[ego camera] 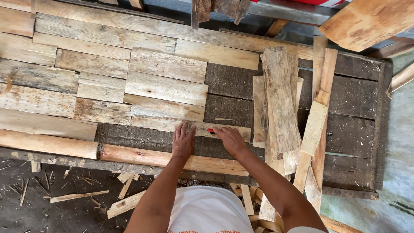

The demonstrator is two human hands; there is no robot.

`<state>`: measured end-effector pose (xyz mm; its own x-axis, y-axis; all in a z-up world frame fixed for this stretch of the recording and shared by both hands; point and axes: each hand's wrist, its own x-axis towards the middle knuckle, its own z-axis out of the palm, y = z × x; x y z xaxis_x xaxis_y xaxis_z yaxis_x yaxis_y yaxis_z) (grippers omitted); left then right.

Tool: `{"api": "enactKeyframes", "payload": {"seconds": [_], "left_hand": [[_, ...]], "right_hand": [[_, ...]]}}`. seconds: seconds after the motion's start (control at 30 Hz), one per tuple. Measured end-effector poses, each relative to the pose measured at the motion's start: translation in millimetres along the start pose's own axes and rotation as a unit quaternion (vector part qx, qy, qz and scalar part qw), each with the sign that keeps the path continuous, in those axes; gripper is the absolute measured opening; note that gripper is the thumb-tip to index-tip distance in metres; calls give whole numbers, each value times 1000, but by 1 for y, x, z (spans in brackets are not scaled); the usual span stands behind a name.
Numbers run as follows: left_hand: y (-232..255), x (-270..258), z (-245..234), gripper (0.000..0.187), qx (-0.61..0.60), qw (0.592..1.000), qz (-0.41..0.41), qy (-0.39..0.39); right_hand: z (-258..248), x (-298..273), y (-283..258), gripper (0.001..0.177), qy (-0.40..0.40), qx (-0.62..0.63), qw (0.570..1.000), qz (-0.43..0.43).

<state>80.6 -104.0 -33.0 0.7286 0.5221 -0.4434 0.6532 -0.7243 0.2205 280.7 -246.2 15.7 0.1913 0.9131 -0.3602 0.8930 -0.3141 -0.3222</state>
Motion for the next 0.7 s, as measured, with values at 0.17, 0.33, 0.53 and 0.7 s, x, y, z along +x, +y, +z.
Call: {"api": "enactKeyframes", "payload": {"seconds": [0.17,0.33,0.53,0.7], "left_hand": [[1,0,-5,61,-3,1000,-6,-8],[3,-5,-7,62,-17,1000,-7,10],[0,-4,-4,61,-38,998,4,51],[4,-8,-15,60,-42,998,-2,47]], "right_hand": [[2,0,5,62,6,9,1000,0],[5,-3,10,64,10,12,1000,-4],[-2,-3,13,64,16,17,1000,-4],[1,-20,24,62,72,23,996,-38]]}}
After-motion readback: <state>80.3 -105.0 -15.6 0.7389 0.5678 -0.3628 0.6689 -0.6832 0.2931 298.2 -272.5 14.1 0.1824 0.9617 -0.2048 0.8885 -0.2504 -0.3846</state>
